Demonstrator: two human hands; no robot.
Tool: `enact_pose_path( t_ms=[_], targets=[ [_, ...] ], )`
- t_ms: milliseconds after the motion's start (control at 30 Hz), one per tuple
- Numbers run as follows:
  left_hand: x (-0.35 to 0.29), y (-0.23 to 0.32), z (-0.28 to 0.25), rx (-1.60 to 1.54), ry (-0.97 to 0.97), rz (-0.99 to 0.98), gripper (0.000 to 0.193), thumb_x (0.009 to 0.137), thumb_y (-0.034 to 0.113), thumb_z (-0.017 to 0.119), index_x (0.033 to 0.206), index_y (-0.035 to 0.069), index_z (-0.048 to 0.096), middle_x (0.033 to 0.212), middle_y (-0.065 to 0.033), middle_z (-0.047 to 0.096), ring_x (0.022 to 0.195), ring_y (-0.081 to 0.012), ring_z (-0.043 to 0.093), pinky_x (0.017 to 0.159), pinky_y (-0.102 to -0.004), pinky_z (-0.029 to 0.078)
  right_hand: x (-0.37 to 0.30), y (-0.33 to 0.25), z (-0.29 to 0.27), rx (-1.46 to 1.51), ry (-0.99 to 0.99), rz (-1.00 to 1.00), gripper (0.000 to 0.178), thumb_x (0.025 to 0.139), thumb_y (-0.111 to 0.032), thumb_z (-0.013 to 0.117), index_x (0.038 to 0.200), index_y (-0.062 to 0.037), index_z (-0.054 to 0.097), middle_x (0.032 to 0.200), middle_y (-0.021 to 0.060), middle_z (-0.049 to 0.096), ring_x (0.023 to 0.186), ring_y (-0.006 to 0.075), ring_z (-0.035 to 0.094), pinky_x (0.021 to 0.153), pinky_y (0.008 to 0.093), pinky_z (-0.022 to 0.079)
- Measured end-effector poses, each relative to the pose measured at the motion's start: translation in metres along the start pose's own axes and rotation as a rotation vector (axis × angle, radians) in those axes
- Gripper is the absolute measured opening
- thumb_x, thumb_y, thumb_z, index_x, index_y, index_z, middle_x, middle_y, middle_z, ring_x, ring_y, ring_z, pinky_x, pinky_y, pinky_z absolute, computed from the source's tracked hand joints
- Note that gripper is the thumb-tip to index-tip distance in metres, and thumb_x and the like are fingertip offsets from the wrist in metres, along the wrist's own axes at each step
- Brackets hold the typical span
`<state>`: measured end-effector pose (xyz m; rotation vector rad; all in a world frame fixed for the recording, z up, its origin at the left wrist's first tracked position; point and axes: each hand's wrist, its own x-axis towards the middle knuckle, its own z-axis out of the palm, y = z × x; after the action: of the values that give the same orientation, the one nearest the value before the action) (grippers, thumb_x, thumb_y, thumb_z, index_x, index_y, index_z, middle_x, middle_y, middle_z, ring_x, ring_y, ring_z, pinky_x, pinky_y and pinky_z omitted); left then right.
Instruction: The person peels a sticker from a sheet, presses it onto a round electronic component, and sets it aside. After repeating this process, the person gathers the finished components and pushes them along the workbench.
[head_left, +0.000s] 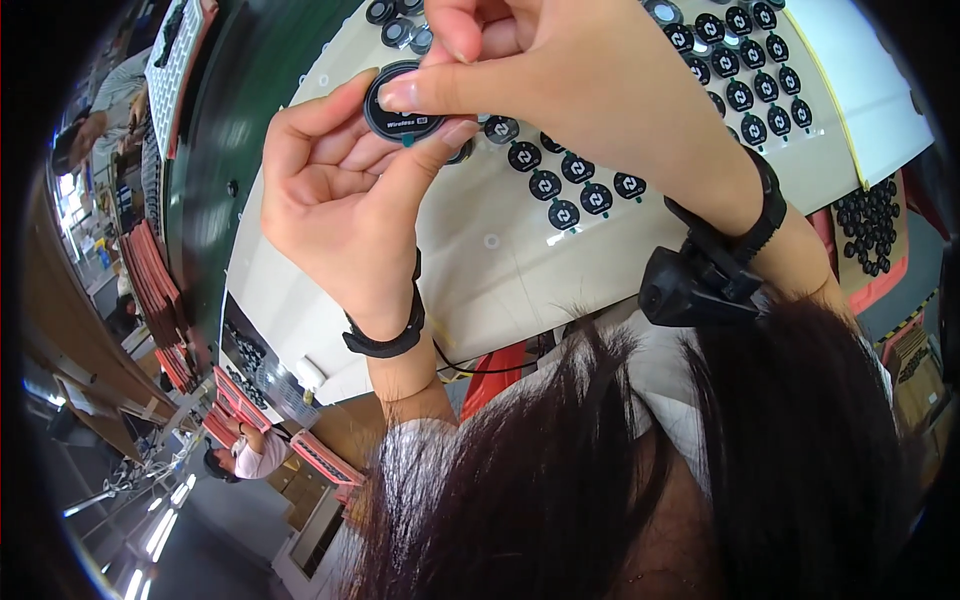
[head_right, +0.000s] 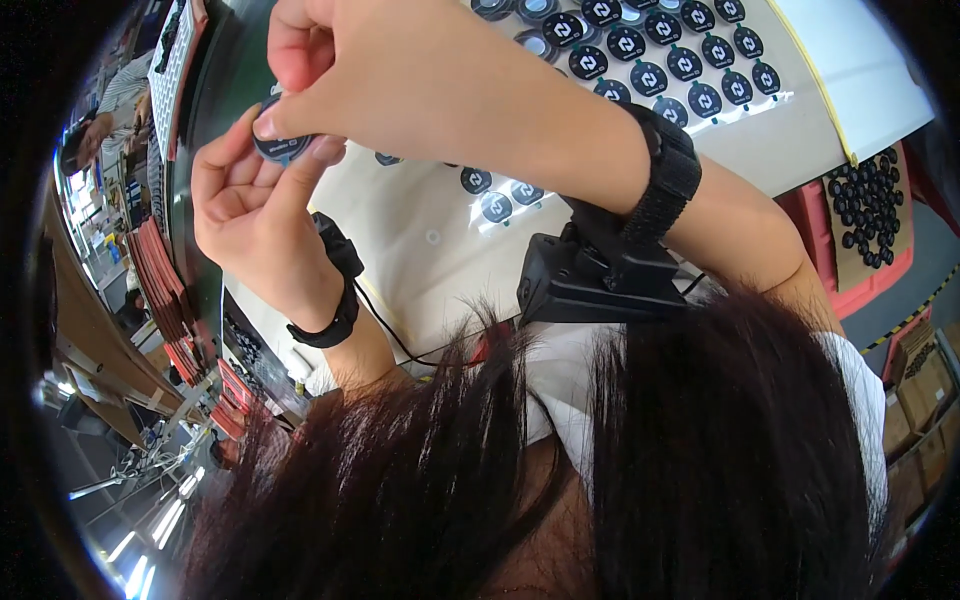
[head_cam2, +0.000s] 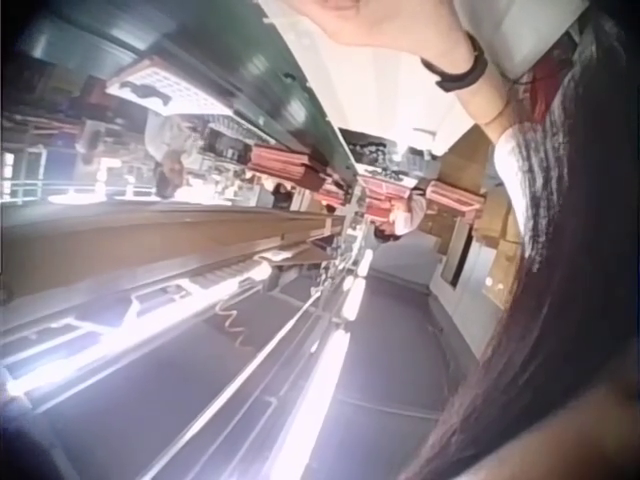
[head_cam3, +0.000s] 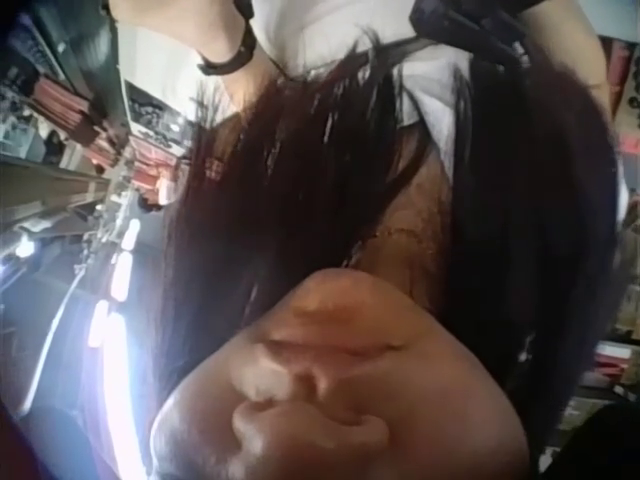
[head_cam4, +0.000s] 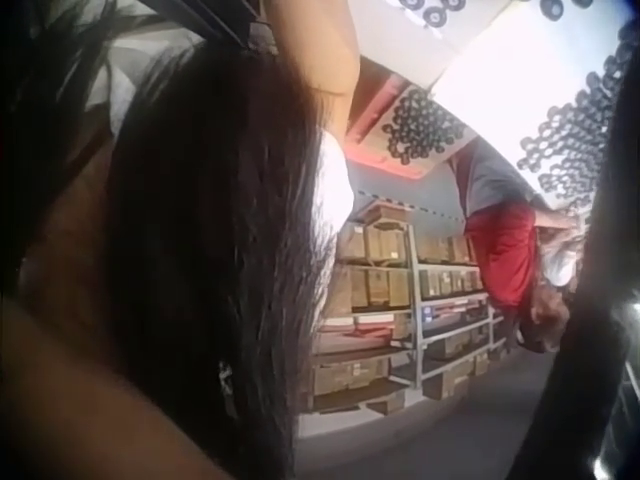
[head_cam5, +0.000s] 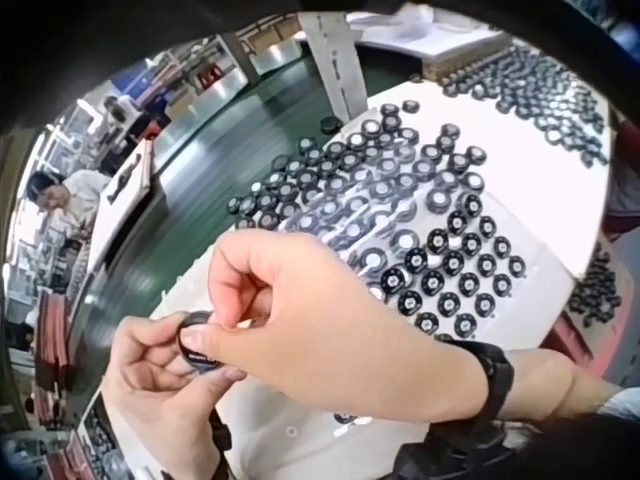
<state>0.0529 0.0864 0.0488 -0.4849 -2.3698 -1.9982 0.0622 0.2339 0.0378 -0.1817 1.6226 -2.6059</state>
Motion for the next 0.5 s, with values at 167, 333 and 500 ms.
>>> enact_pose_path(
  t_ms=[167,333,500],
  targets=[
    [-0.002,-0.002,-0.003,0.003,0.029,0.006,0.04,0.061,-0.018,0.064,0.095,-0.011,0.044,0.09,-0.022,0.057,0.08,-0.0239,0.061,0.069,-0.0297,0.055,0.0,0.011,0.002,-0.165,0.007,-0.186,0.02,0.072,0.001,0.06,0.072,-0.0031,0.041,0.07,0.0038,0.048,0.057,0.0081,0.046,0.048,0.02,0.039],
    [-0.014,0.007,0.006,0.125,0.063,0.123,0.039,0.062,-0.018,0.063,0.097,-0.011,0.046,0.092,-0.019,0.057,0.079,-0.0212,0.061,0.068,-0.0263,0.053,-0.015,0.002,0.01,-0.739,0.092,-0.402,0.022,0.071,-0.003,0.062,0.085,-0.0031,0.044,0.087,0.0079,0.05,0.06,0.0169,0.051,0.051,0.0241,0.042],
    [-0.001,0.005,0.008,0.146,-0.1,-0.027,0.035,0.067,-0.016,0.057,0.101,-0.011,0.049,0.091,-0.0186,0.059,0.078,-0.0213,0.061,0.071,-0.0273,0.051,-0.012,0.011,-0.008,-0.92,0.264,-0.615,0.034,0.071,-0.008,0.062,0.1,-0.0047,0.045,0.102,0.0114,0.047,0.07,0.026,0.055,0.057,0.0276,0.045]
  ],
)
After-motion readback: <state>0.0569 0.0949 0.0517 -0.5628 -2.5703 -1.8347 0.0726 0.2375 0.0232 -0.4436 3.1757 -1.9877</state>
